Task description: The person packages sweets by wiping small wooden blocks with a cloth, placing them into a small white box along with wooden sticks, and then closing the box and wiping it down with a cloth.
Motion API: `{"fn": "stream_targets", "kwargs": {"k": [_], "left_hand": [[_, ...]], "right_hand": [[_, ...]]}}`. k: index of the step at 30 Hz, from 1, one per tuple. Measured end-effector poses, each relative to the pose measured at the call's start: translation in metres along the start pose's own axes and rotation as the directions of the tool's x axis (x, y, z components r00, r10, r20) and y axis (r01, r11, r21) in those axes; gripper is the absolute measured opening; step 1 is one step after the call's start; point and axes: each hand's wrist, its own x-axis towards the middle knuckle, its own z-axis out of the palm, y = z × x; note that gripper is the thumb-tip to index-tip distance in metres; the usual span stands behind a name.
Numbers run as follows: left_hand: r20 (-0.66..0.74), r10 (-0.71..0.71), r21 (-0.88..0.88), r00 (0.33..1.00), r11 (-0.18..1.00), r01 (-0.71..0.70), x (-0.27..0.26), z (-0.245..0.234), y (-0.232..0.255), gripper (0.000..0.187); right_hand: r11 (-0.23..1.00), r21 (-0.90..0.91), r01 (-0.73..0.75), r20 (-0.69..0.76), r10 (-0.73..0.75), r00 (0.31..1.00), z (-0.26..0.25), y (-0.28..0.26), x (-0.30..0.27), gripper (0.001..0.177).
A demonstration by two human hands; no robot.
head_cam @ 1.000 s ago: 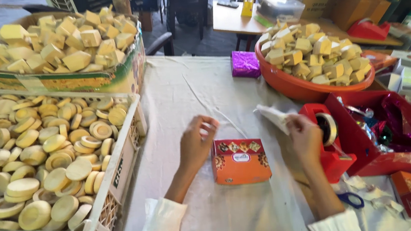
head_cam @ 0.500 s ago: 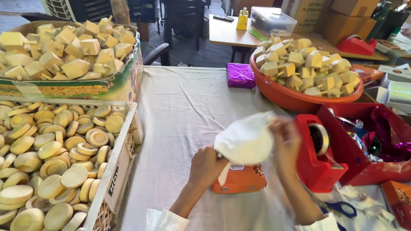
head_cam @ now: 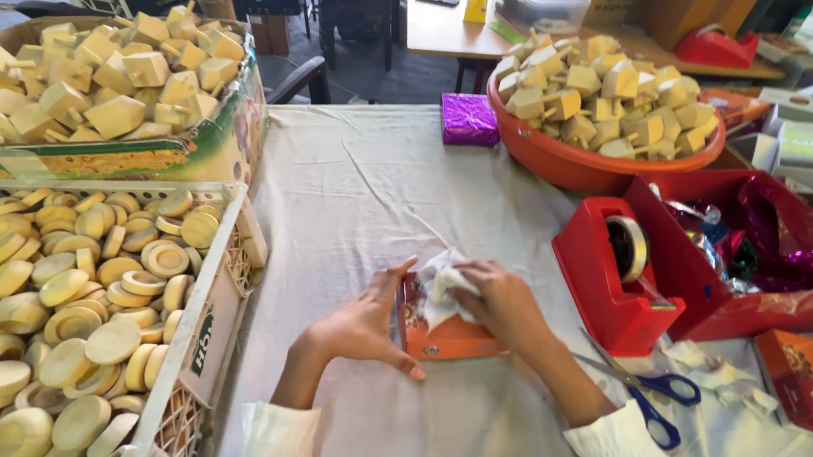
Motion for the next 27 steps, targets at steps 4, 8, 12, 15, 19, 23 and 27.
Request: {"fn": "stream_targets", "kwargs": {"k": [4, 8, 12, 15, 19, 23, 27], "left_hand": [[-0.047, 0.041, -0.030, 0.998, 0.999, -0.042, 0.007, 0.026, -0.001, 0.152], [-0.213, 0.000, -0.004, 0.977, 1.000, -0.001, 0.010, 0.048, -0.011, 0.150], [-0.365, 0.102, 0.042, 0.925, 0.995, -0.093, 0.011, 0.059, -0.014, 0.153], [-0.344, 0.037, 0.012, 0.938, 0.999, -0.035, 0.012, 0.052, -0.007, 0.156], [-0.328, 0.032, -0.021, 0.944, 0.999, -0.041, 0.010, 0.064, -0.020, 0.156], [-0.311, 0.012, 0.002, 0.950, 1.000, -0.012, 0.012, 0.068, -0.041, 0.150], [-0.272, 0.016, 0.010, 0.962, 1.000, -0.013, 0.011, 0.061, -0.029, 0.153]], "right_hand": [[0.983, -0.009, -0.182, 0.047, 0.182, 0.982, 0.006, -0.009, -0.006, 0.035], [0.992, 0.003, 0.125, 0.060, -0.125, 0.990, 0.015, -0.032, -0.015, 0.050], [0.976, 0.161, 0.145, 0.187, -0.175, 0.967, -0.001, -0.029, -0.008, 0.054], [0.998, 0.047, -0.049, 0.190, 0.039, 0.981, -0.008, 0.004, -0.001, 0.045], [0.999, 0.001, -0.047, 0.137, 0.046, 0.989, -0.009, -0.014, -0.007, 0.043], [0.996, 0.093, -0.018, 0.197, -0.001, 0.980, 0.002, -0.057, -0.014, 0.055], [0.984, 0.172, 0.053, 0.153, -0.080, 0.985, -0.003, -0.048, -0.013, 0.050]]}}
